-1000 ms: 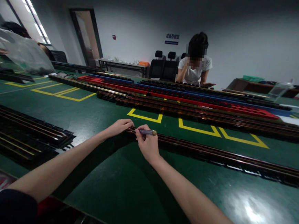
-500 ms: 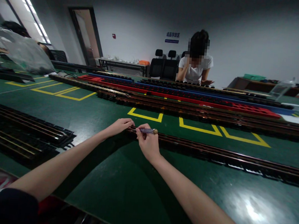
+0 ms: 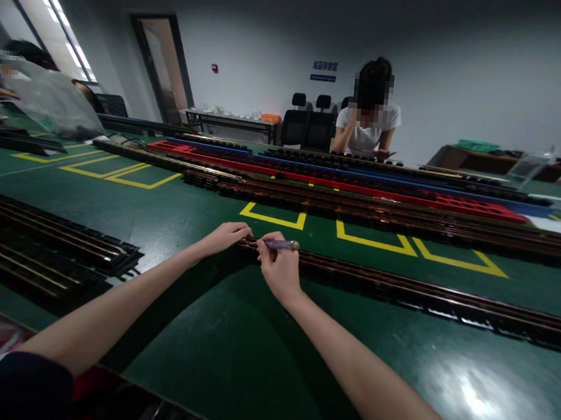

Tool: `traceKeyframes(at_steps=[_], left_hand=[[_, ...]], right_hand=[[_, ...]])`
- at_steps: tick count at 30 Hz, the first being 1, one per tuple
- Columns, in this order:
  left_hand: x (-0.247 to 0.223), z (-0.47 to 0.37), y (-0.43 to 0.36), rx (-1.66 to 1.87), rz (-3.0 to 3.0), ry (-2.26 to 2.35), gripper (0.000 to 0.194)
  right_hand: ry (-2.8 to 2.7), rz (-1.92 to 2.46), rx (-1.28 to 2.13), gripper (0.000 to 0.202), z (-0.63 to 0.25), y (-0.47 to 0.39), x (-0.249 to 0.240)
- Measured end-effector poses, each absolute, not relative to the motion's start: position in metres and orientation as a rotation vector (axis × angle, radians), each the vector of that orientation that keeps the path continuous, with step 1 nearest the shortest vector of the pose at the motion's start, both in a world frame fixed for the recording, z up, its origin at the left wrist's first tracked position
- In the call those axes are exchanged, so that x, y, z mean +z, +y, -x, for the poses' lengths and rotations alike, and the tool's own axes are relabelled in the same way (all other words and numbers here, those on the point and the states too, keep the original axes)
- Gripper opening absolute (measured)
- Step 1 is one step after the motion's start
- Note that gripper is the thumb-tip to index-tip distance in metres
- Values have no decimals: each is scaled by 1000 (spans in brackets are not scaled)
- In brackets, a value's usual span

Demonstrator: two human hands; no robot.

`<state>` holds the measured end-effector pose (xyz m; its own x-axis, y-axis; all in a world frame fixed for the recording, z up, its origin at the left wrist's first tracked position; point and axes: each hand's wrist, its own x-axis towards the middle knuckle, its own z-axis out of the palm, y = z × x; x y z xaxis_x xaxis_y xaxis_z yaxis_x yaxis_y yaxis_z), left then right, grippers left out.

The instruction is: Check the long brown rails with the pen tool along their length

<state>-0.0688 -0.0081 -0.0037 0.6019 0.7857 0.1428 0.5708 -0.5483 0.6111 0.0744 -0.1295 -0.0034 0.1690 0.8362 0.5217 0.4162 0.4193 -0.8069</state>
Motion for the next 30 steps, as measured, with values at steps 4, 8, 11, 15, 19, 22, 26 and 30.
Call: traceKeyframes(at_steps=[4,8,11,15,19,22,26,30], left_hand=[[-1,68,-9,528,-2347,1112,38],[1,67,-11,521,-2368,1112,36],[2,66,-12,517,-2373,1113,35],[1,67,-12,529,-2386,1117,37],[4,69,-13,562,-2380,1074,44],[9,71,-17,600,-2401,1061,51],[19,74,-22,574,-2511,962,45],[25,79,-25,467,-2561,803,34]], right_hand=[[-1433,1189,445,19,-76,-131,-2],[-1413,1183,458,20,-77,-134,-1],[-1394,1186,452,22,-78,-136,0],[-1388,1199,443,26,-81,-138,2],[-1392,1191,442,30,-84,-137,4],[-1385,1173,453,30,-89,-138,5],[-1344,1145,489,27,-97,-141,6],[-1316,1129,530,28,-98,-143,6]])
